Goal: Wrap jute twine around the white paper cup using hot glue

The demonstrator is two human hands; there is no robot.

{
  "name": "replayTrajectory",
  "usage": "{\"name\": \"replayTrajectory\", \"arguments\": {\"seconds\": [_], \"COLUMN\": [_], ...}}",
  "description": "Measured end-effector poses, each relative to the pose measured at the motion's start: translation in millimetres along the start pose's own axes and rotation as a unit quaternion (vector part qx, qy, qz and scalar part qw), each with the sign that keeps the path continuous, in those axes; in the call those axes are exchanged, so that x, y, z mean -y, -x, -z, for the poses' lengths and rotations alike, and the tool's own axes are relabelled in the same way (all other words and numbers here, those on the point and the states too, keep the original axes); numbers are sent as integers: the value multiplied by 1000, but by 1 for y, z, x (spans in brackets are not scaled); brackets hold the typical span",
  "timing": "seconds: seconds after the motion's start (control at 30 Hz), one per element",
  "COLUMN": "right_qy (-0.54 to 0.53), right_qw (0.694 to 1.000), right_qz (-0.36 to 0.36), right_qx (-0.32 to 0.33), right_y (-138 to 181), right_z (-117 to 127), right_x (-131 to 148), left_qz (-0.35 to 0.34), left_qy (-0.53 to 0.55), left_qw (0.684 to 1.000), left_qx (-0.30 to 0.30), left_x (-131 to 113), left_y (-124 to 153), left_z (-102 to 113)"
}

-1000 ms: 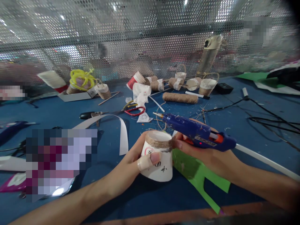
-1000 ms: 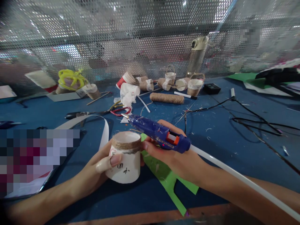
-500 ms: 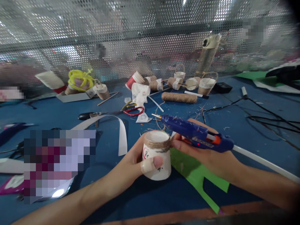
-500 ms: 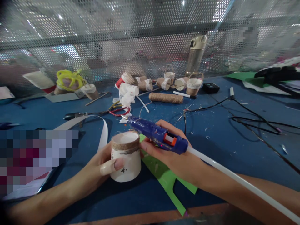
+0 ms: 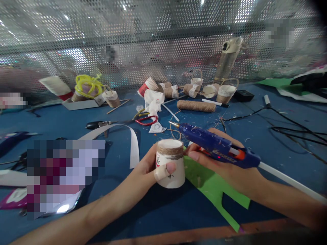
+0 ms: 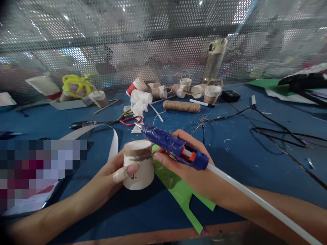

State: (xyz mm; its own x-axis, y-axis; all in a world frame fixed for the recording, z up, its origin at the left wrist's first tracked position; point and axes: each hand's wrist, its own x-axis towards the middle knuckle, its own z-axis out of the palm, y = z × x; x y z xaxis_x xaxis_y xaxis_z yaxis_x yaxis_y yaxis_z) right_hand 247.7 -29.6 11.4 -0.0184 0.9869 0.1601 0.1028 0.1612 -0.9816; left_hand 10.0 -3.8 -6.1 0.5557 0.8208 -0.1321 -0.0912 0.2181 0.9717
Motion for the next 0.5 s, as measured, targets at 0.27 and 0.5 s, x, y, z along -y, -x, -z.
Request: {"name": "replayTrajectory", "arguments": {"seconds": [0.27,0.5], "right_qy": [0,30], "right_qw": [1000,998], "right_qz": [20,49], "right_qx": [17,19], "right_y": [0,2], "right_z": [1,2], "right_x": [1,-2], "left_qz": [23,-11], "left_qy": [39,-1], "left_qw": [999,1000], "left_qx": [-30,-10], "left_x": [-7,-3], "left_y": [-1,-2], "left_z": [-6,-4]}}
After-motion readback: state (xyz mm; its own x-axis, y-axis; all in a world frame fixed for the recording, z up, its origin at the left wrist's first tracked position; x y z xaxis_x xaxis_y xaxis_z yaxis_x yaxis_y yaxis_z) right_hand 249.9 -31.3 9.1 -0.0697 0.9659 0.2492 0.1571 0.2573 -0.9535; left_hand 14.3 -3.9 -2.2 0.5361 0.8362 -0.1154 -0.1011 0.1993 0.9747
